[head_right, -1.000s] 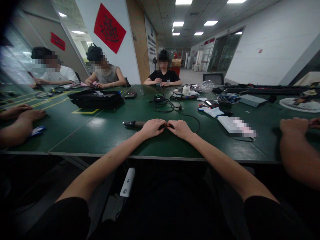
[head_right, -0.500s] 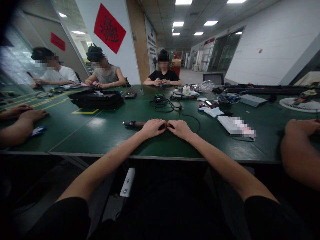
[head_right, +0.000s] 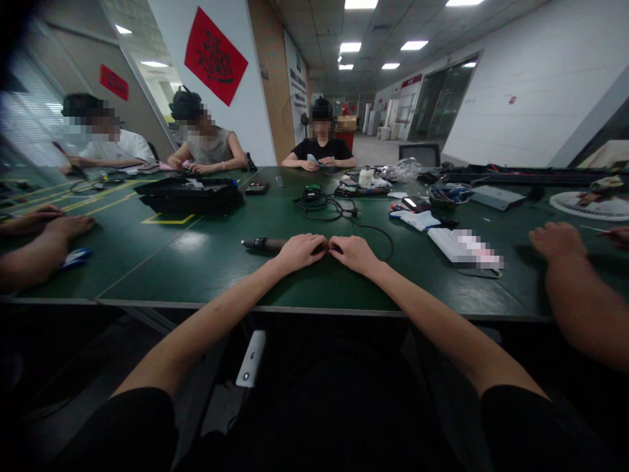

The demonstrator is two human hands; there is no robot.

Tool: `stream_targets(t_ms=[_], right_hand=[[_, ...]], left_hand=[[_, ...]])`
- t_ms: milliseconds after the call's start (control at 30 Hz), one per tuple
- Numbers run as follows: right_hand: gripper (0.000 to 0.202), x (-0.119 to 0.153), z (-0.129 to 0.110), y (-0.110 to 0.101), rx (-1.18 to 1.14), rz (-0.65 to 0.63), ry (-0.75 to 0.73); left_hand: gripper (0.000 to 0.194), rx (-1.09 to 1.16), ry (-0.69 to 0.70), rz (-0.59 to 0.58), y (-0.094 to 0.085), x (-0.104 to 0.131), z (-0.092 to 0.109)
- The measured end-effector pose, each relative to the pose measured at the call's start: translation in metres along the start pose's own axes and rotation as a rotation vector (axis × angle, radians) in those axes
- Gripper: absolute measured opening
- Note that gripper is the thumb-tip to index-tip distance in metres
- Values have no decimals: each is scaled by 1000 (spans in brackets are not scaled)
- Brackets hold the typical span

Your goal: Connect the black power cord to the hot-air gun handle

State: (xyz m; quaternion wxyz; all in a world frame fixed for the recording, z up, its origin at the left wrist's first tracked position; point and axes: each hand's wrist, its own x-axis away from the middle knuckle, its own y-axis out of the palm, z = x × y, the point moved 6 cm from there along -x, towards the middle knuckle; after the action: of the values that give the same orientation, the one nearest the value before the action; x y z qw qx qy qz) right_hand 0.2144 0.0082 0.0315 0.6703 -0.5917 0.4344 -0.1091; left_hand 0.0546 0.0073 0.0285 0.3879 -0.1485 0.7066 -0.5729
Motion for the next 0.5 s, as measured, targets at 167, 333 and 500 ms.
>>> stream_targets(t_ms=[167,333,500], right_hand=[[10,0,-1,-1,3,0,-12],[10,0,-1,-1,9,-10,-1],[10,0,-1,0,2,1,-12]], left_hand=[[23,-6,30,11,-1,0,1],[25,3,9,8,-2,0,1],[24,-3,14,2,-2,1,2]])
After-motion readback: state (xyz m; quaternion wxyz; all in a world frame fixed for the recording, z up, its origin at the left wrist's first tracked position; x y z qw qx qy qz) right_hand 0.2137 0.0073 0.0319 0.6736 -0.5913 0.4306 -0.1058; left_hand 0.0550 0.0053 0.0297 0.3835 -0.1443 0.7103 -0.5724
